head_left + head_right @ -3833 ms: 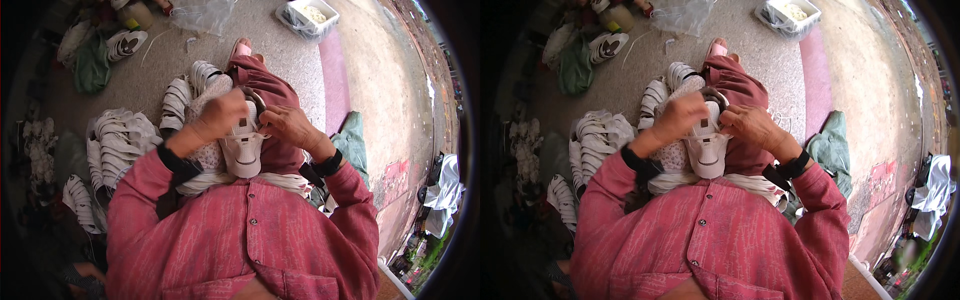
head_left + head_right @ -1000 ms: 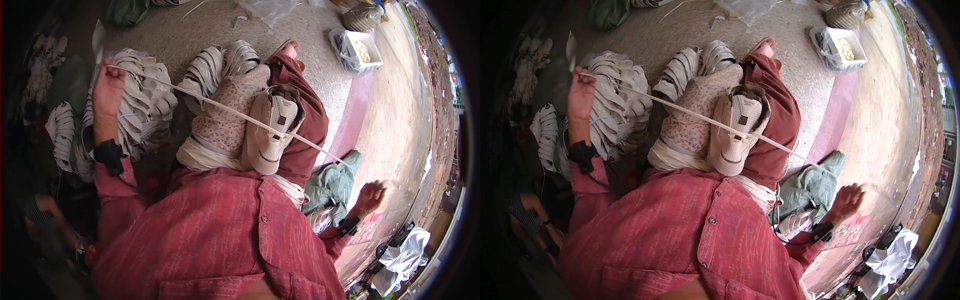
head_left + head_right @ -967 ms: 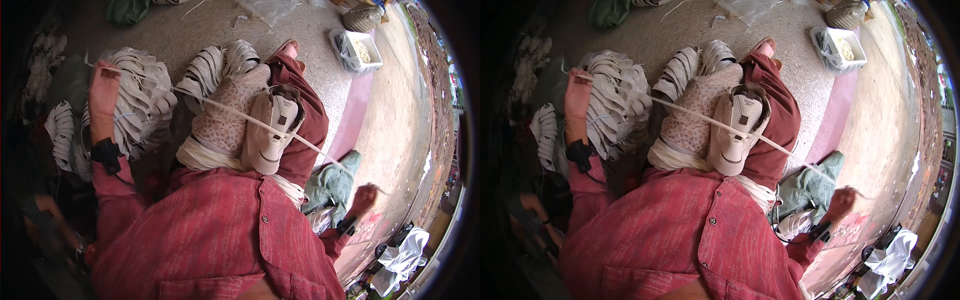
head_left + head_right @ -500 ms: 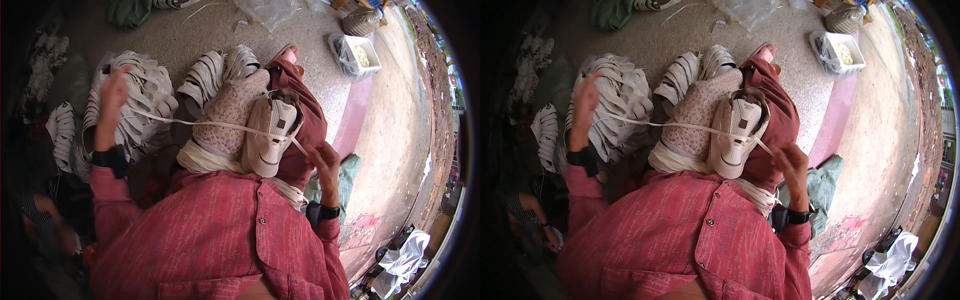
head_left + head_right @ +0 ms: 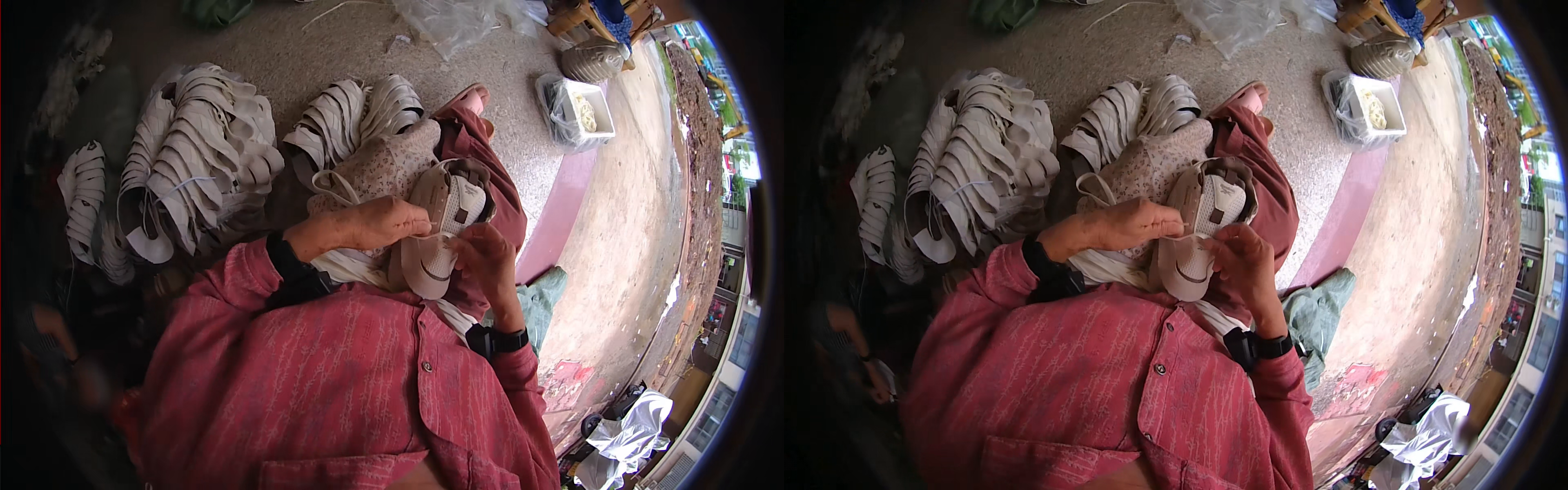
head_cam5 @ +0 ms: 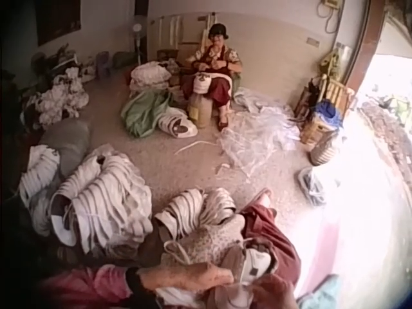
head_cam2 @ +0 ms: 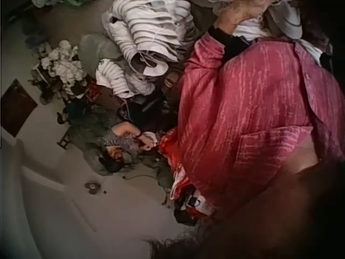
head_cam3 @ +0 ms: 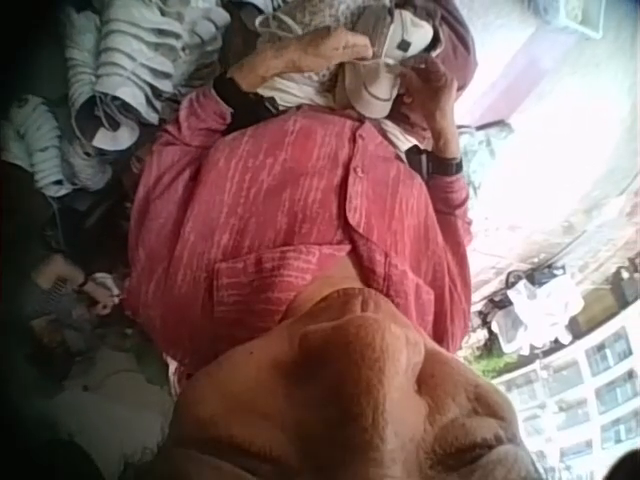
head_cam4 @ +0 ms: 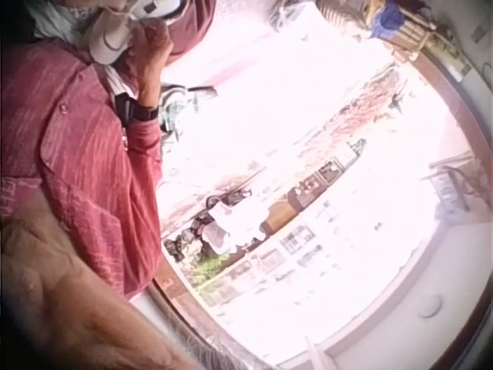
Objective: Lacing a white shoe while sitting on the floor.
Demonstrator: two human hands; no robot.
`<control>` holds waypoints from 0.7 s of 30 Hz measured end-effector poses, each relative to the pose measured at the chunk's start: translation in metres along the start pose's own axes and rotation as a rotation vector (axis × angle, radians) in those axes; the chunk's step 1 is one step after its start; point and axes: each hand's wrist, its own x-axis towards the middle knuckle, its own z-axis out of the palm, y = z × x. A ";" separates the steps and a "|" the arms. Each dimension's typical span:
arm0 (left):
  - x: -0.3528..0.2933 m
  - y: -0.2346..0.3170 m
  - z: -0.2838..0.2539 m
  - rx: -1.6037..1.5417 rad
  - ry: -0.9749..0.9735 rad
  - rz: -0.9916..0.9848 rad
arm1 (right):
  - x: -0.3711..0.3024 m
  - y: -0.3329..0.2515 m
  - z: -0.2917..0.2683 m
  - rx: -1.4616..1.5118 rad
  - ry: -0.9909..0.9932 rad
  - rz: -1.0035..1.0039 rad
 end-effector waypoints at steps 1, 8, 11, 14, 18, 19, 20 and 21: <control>0.000 -0.002 0.001 -0.001 -0.001 0.000 | 0.001 -0.003 0.001 -0.063 0.018 0.018; 0.005 0.004 0.005 0.005 0.045 -0.042 | 0.005 0.007 -0.001 0.062 0.007 -0.057; 0.007 0.006 0.007 0.100 0.111 -0.027 | 0.005 0.011 -0.001 0.101 0.010 -0.041; 0.010 0.010 0.011 0.354 0.194 -0.012 | 0.005 0.014 -0.001 0.144 0.004 -0.060; 0.017 0.027 0.013 0.843 0.144 0.035 | 0.004 0.013 -0.004 0.095 -0.022 -0.088; 0.020 0.030 0.015 0.851 0.135 0.035 | 0.004 0.011 -0.004 0.050 -0.028 -0.104; 0.024 0.034 0.019 0.941 0.100 0.037 | 0.005 0.011 -0.003 0.060 -0.023 -0.106; 0.027 0.036 0.020 1.032 0.065 0.040 | 0.005 0.012 -0.003 0.059 -0.033 -0.101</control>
